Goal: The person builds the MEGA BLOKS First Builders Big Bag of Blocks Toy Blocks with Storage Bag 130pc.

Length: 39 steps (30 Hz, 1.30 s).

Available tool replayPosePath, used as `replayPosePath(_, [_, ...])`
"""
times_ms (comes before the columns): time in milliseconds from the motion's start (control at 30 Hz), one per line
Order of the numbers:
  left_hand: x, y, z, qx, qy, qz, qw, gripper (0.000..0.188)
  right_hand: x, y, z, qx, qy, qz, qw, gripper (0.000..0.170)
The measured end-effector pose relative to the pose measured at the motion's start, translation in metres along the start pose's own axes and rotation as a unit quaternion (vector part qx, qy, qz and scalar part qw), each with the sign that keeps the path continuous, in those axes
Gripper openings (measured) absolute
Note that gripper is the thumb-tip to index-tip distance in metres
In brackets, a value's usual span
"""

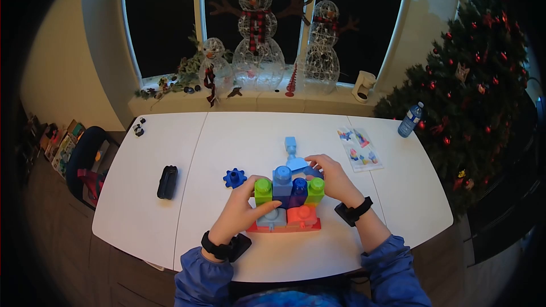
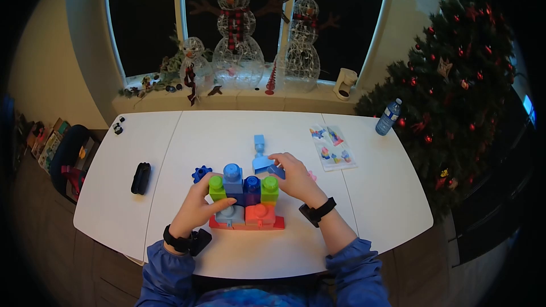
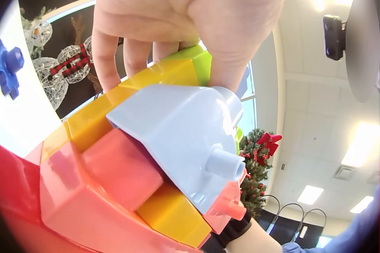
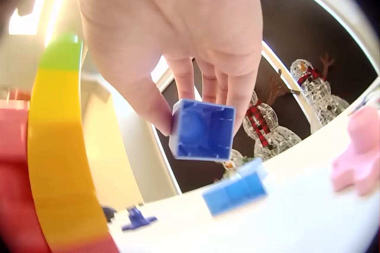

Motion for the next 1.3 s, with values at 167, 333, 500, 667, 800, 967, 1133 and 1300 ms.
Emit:
replayPosePath(167, [0.001, -0.001, 0.001, -0.018, -0.012, 0.003, 1.000, 0.045, -0.040, -0.001, -0.051, -0.060, 0.284, 0.048, 0.956, 0.045])
replayPosePath(333, [0.001, -0.001, 0.000, -0.019, -0.016, 0.002, 1.000, 0.045, -0.047, -0.019, -0.096, -0.163, 0.363, 0.041, 0.917, 0.043])
replayPosePath(500, [0.001, -0.002, -0.002, -0.025, -0.032, -0.001, 0.999, 0.045, -0.028, -0.026, -0.096, -0.180, 0.312, 0.000, 0.933, 0.033])
replayPosePath(667, [0.002, -0.002, -0.002, -0.021, -0.032, -0.001, 0.999, 0.045, -0.025, -0.027, -0.091, -0.202, 0.296, -0.037, 0.933, 0.031])
replayPosePath(800, [0.001, -0.001, -0.002, -0.018, -0.030, -0.002, 0.999, 0.045, -0.022, -0.014, -0.072, -0.177, 0.368, -0.074, 0.910, 0.034])
replayPosePath(967, [0.002, -0.002, -0.002, -0.012, -0.028, 0.001, 1.000, 0.044, 0.006, 0.015, -0.016, -0.068, 0.057, -0.019, 0.996, 0.047])
replayPosePath(1133, [0.001, -0.001, 0.000, -0.006, -0.018, -0.002, 1.000, 0.042, 0.051, 0.030, 0.045, -0.096, -0.072, -0.095, 0.988, 0.053])
replayPosePath(1300, [0.001, -0.001, -0.001, -0.008, -0.028, -0.002, 1.000, 0.043, 0.044, 0.022, 0.028, -0.068, -0.135, -0.054, 0.987, 0.042])
Point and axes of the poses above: each hand's wrist, its own y-axis towards the middle knuckle, its own x-axis out of the palm, z = x × y, the point moved 3 cm from there along y, towards the middle knuckle, and after that the axes turned 9 degrees about x, right-handed, at the moved point
